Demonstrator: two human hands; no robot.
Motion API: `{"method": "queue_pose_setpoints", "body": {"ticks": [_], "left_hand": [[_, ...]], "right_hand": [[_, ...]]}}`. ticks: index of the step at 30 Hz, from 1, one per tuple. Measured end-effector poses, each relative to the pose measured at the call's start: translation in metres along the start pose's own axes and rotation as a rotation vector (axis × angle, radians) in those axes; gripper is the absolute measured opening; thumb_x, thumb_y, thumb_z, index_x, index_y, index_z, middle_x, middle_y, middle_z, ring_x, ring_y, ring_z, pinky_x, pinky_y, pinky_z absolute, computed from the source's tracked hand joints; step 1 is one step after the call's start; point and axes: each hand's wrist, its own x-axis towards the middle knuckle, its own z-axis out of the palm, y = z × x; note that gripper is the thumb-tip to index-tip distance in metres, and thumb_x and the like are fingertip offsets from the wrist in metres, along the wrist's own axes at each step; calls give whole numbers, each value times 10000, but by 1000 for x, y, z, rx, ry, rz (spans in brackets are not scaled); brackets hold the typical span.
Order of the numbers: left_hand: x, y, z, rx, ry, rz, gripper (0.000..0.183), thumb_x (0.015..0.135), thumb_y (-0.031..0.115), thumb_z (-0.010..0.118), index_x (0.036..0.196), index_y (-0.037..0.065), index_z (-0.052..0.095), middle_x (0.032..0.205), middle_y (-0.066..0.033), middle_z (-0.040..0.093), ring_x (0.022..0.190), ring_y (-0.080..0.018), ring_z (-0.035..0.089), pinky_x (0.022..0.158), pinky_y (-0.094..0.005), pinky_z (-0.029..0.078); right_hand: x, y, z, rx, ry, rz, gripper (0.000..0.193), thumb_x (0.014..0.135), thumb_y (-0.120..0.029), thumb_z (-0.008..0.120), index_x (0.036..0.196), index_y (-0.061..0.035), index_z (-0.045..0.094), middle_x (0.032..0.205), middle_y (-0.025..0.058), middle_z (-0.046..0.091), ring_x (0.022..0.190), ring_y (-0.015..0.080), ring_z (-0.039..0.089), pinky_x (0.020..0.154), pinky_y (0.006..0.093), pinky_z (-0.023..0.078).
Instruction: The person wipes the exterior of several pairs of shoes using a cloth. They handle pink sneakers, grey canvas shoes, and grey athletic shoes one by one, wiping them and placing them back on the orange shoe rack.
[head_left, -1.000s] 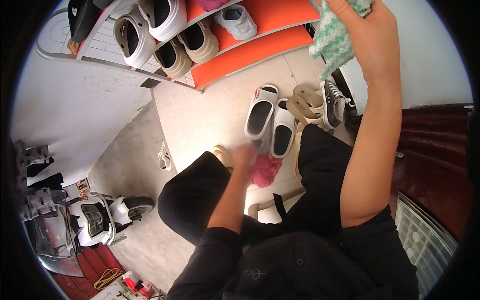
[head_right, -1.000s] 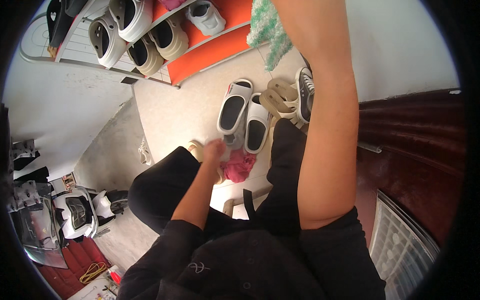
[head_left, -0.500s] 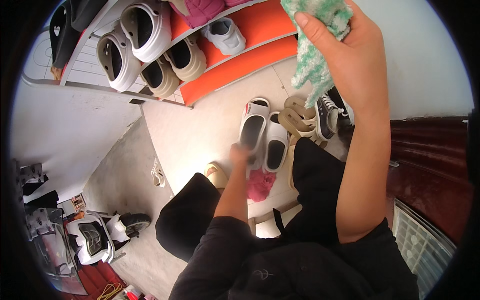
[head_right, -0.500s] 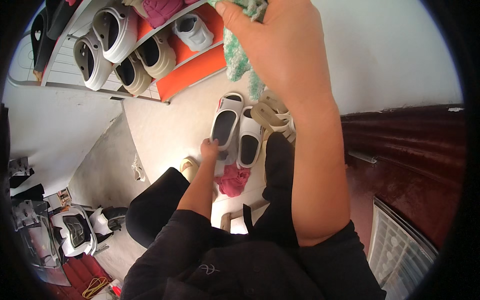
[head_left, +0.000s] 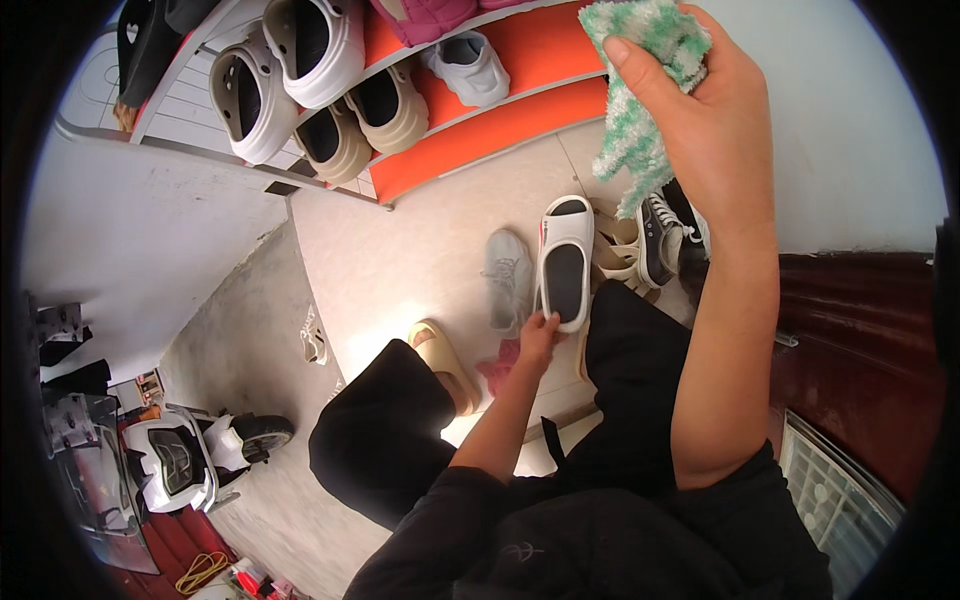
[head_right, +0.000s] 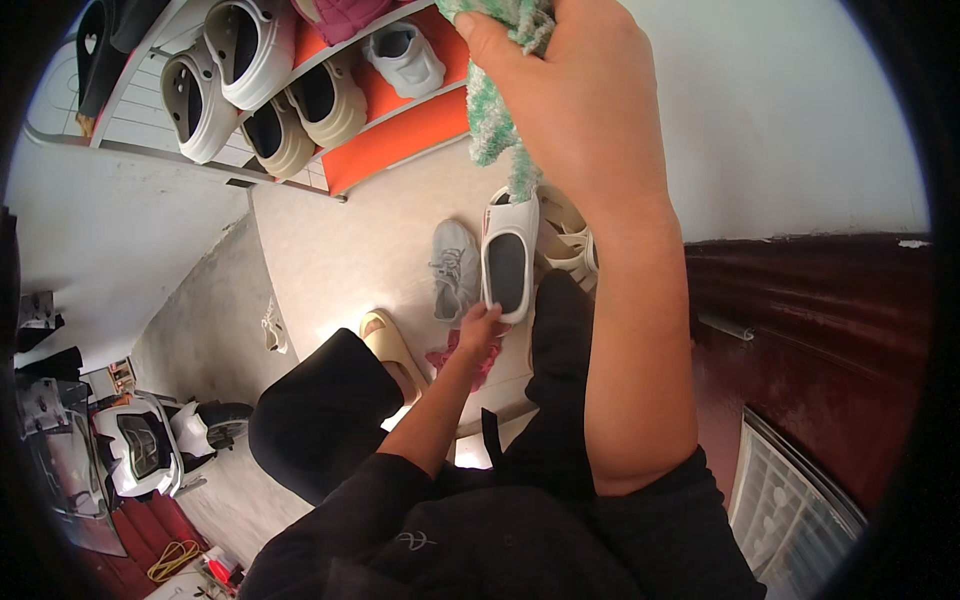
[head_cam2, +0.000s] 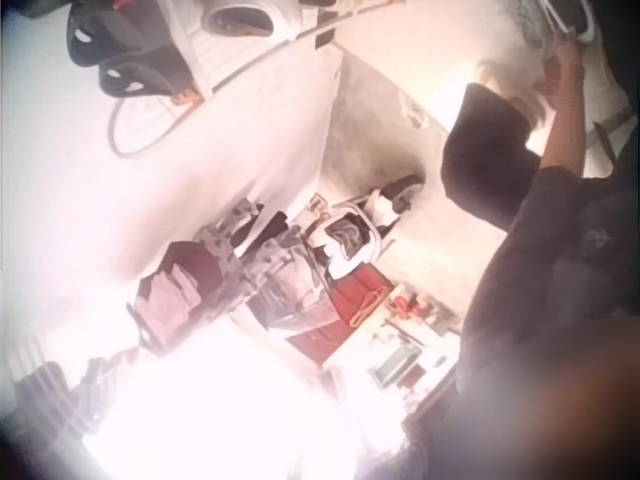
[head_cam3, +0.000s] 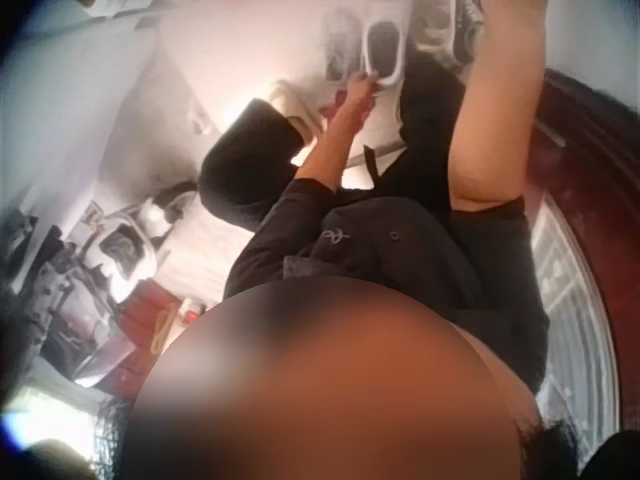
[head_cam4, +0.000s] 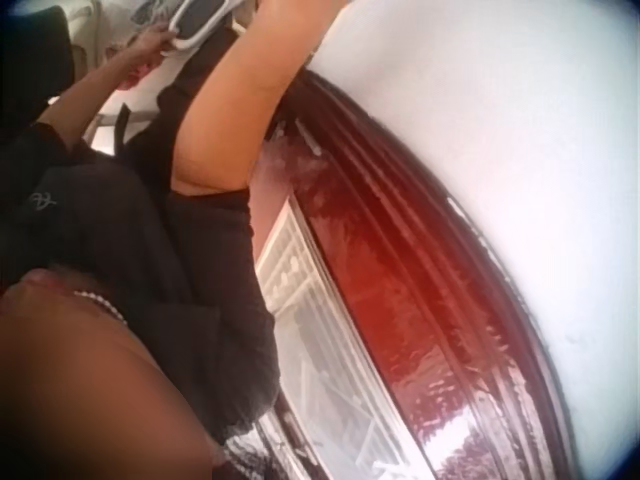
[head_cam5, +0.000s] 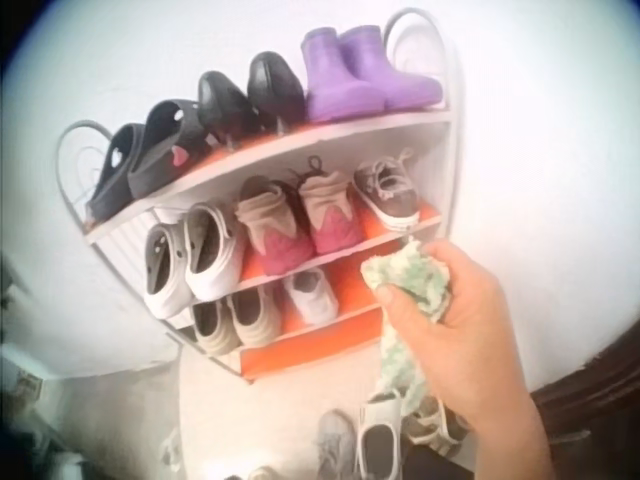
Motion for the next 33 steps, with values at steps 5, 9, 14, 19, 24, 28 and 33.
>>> {"method": "queue_pose_setpoints", "body": {"ticks": [5,9,14,19,24,28,33], "left_hand": [[22,21,-24,643,271,399,320,854,250,550,921,-49,639,840,-214,645,760,-297,619,686,-417,475],[67,11,-61,651,484,238,277,815,221,603,909,-37,635,789,-138,635,711,-230,601,635,-375,455],[113,-9,-69,119,346,-104,339,805,264,621,1026,7,607,887,-124,638,770,-241,612,665,-362,484],[122,2,-57,-904,143,33,473,885,364,504,1228,39,511,1198,-137,576,1075,-317,556,923,-437,445],[79,38,-68,-981,-76,115,523,903,420,458,1286,65,475,1307,-128,499,1216,-328,446,1045,-480,314],[19,116,-70,-1050,-395,347,581,889,452,479,1328,76,431,1368,-131,433,1266,-331,388,1068,-513,260],[-80,224,-60,-1021,-565,545,718,867,478,510,1389,28,308,1423,-166,343,1297,-368,338,1079,-531,232]], "right_hand": [[2,2,-2,11,14,-13,123,827,-24,625,923,14,558,748,16,583,666,64,525,583,224,429],[0,-1,3,25,-55,-23,128,837,-68,622,923,18,584,760,21,593,667,78,531,596,240,434],[-7,1,17,-101,-101,-154,250,828,-173,682,973,4,579,738,-8,581,666,52,506,598,218,431],[-2,26,18,-264,-106,-212,221,834,-129,667,972,3,554,735,-15,558,662,50,485,591,216,423],[-3,25,16,-225,-104,-189,211,840,-122,657,970,2,548,761,-9,559,679,51,476,601,215,417],[-5,18,11,-158,-56,-195,226,818,-138,652,969,-2,553,737,99,614,623,170,562,601,292,457],[-9,9,16,-32,-100,-142,230,830,-135,644,978,14,549,787,80,619,690,124,557,646,274,454]]}}
